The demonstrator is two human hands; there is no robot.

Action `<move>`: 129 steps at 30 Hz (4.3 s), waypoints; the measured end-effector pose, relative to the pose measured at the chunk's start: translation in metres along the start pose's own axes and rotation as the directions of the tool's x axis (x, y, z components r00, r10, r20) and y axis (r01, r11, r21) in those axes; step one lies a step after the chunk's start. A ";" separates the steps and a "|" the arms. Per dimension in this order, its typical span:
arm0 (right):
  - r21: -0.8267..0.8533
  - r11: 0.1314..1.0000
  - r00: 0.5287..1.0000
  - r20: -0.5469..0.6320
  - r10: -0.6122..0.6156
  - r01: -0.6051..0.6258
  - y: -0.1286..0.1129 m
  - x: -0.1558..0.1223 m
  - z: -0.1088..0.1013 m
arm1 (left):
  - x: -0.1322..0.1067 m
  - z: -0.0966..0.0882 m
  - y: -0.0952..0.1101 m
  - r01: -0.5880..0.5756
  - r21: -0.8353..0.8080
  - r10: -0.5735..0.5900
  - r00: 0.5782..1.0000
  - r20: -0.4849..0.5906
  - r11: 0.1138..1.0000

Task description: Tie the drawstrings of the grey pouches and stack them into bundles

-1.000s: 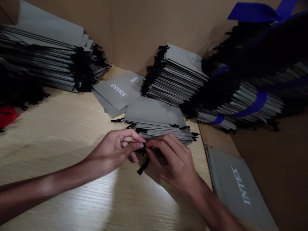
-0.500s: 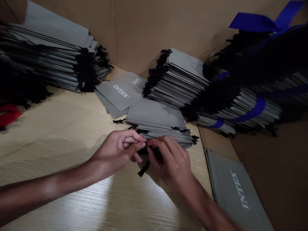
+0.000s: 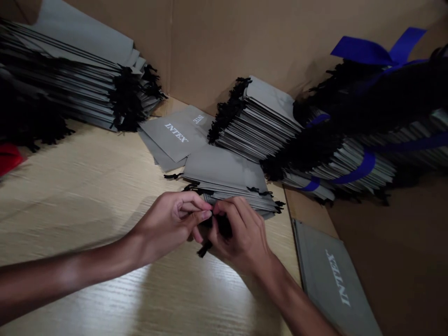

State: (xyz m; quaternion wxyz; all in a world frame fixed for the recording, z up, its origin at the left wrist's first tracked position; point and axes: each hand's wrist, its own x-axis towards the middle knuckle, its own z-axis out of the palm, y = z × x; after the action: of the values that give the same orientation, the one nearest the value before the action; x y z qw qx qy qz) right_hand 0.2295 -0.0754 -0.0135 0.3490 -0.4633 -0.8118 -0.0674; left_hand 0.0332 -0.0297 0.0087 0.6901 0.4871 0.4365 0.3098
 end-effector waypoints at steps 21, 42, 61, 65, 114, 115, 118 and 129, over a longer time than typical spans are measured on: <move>0.041 0.988 0.989 0.012 -0.148 0.148 0.014 -0.001 -0.008 | 0.010 -0.026 -0.007 -0.257 0.463 0.118 0.944 0.309 0.848; 0.004 0.968 0.968 0.010 -0.252 0.252 0.003 -0.002 -0.001 | 0.012 -0.025 0.003 -0.193 0.571 0.016 0.954 0.300 0.798; -0.012 0.957 0.956 0.051 -0.290 0.291 0.003 -0.002 -0.007 | 0.014 -0.040 0.014 -0.477 0.571 0.181 0.849 0.497 0.668; -0.024 0.953 0.952 0.068 -0.299 0.301 0.001 -0.002 -0.006 | 0.012 -0.035 0.015 -0.518 0.602 0.176 0.827 0.533 0.608; 0.235 0.972 0.995 0.094 -0.025 0.002 0.008 0.001 -0.017 | 0.016 -0.034 0.005 -0.026 0.383 -0.087 0.958 0.275 0.923; 0.204 0.979 0.992 0.122 -0.024 -0.001 0.011 0.002 -0.019 | 0.016 -0.035 0.006 -0.027 0.380 -0.089 0.954 0.286 0.925; 0.148 0.988 0.991 0.120 -0.057 0.039 0.016 0.003 -0.018 | 0.016 -0.035 0.008 -0.061 0.374 -0.060 0.951 0.304 0.925; 0.059 0.994 0.994 0.055 -0.092 0.089 0.018 0.001 -0.005 | 0.013 -0.037 0.002 -0.376 0.549 0.294 0.926 0.236 0.746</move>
State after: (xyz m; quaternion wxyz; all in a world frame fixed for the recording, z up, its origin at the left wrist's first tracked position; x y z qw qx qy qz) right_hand 0.2458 -0.0668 -0.0132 0.3348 -0.4180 -0.8432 -0.0469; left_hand 0.0054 -0.0031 0.0011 0.4670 0.7654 0.3681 0.2459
